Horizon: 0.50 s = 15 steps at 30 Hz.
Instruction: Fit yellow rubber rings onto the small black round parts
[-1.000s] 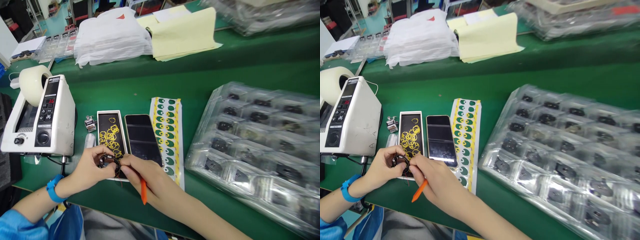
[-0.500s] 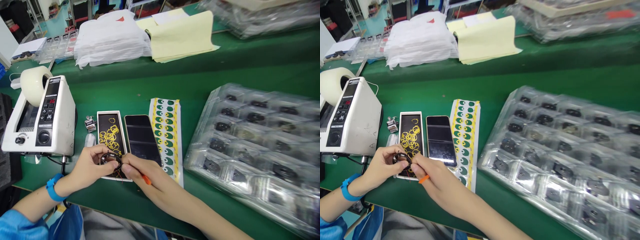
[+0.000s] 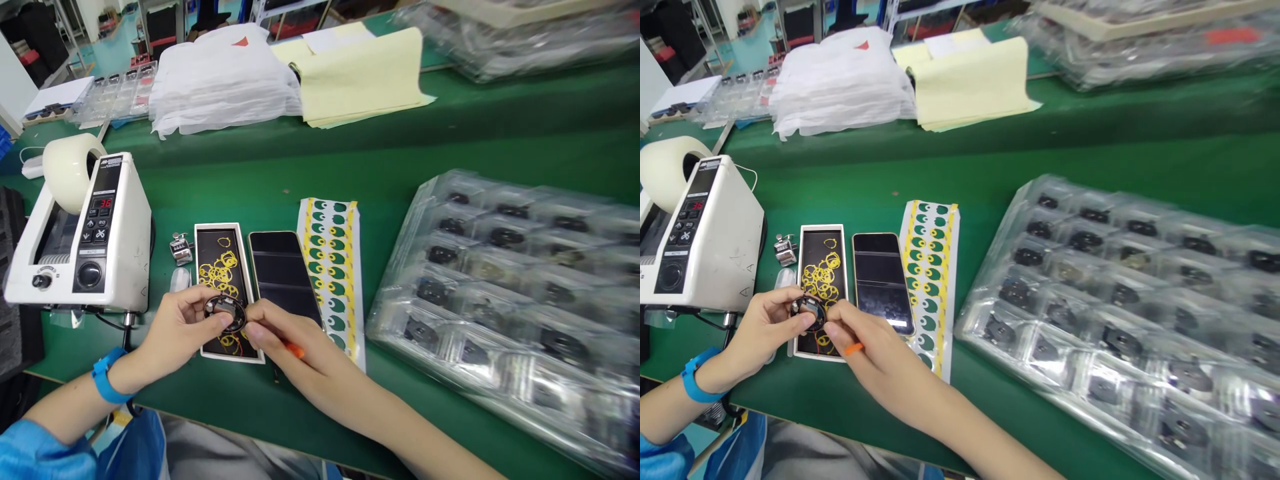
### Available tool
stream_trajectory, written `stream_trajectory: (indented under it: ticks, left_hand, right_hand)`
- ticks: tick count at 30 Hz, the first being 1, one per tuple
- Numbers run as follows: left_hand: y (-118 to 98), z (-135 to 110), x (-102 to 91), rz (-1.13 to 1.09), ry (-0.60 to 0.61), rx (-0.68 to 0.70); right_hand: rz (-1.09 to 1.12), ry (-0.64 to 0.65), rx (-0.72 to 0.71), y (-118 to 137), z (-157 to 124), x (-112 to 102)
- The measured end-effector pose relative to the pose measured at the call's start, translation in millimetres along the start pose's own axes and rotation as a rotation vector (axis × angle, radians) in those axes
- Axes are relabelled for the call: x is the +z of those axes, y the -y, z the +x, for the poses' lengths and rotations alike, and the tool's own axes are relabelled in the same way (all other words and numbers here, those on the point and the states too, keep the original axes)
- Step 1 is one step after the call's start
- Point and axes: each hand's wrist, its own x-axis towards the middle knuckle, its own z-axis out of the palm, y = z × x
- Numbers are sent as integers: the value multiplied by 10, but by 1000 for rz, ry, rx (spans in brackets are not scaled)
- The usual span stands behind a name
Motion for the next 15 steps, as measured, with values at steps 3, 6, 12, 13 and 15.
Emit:
stream_trajectory:
  ticks: [3, 6, 12, 13, 15]
  left_hand:
    - [0, -5, 8, 4, -2, -14]
    - [37, -7, 0, 7, -45, -12]
    - [75, -2, -27, 111, -69, -3]
    - [73, -6, -27, 125, -59, 9]
    - [76, -21, -28, 186, -62, 84]
  right_hand:
    - [-26, -7, -8, -15, -6, 13]
    - [-29, -23, -2, -38, -19, 39]
    - [51, -81, 10, -60, -28, 110]
    - [79, -84, 27, -57, -23, 116]
    - [150, -79, 75, -50, -3, 118]
